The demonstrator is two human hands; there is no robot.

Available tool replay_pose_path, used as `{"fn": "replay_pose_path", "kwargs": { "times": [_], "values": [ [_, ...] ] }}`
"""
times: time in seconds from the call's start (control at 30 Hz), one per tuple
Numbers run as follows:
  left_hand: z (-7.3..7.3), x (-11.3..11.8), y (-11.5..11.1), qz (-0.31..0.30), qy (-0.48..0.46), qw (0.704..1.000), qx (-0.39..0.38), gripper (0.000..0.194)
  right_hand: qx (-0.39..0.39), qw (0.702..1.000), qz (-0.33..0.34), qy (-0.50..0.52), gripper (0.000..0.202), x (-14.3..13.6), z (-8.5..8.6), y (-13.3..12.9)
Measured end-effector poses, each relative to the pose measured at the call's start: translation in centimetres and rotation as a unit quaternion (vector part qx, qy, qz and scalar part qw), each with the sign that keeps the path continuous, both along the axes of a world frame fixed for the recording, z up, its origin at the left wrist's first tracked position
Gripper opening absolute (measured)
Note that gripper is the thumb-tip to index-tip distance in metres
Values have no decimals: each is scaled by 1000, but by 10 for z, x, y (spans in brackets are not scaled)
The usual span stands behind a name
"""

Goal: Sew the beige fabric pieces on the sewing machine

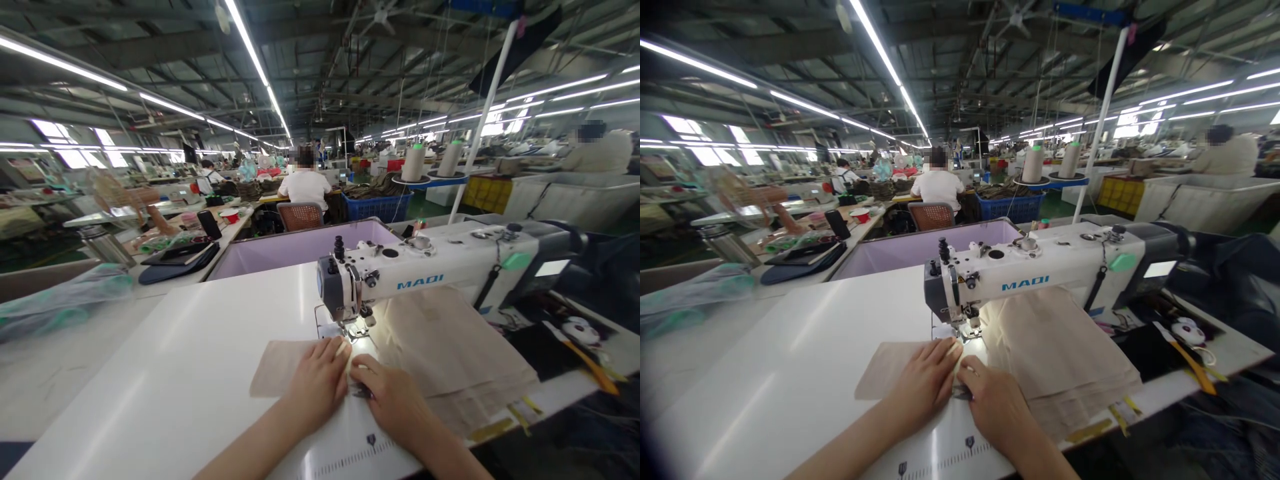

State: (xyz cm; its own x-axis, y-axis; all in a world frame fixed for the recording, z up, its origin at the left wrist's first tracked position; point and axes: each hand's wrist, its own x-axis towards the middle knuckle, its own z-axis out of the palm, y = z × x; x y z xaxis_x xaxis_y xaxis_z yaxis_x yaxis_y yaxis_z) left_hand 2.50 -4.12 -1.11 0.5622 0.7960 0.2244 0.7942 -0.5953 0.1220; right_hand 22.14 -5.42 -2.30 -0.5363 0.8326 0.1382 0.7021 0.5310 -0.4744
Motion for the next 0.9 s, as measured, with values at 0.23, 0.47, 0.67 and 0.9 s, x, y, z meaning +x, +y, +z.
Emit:
{"fn": "replay_pose_path", "kwargs": {
  "times": [0.23, 0.47, 0.67, 0.9],
  "values": [
    [-3, 3, 10, 26, -1, 1000, -12, 43, -9, 999, -11, 45, 39, 1, 0, 10],
    [-9, 4, 9, 34, -22, 999, -2, 44, -7, 999, -14, 44, 39, 0, 0, 11],
    [-6, 6, 10, 37, -11, 999, -14, 46, -10, 999, -18, 47, 39, 0, 0, 11],
    [-8, 5, 11, 34, -10, 999, -8, 45, -11, 1000, -11, 28, 38, 0, -1, 13]
  ]
}}
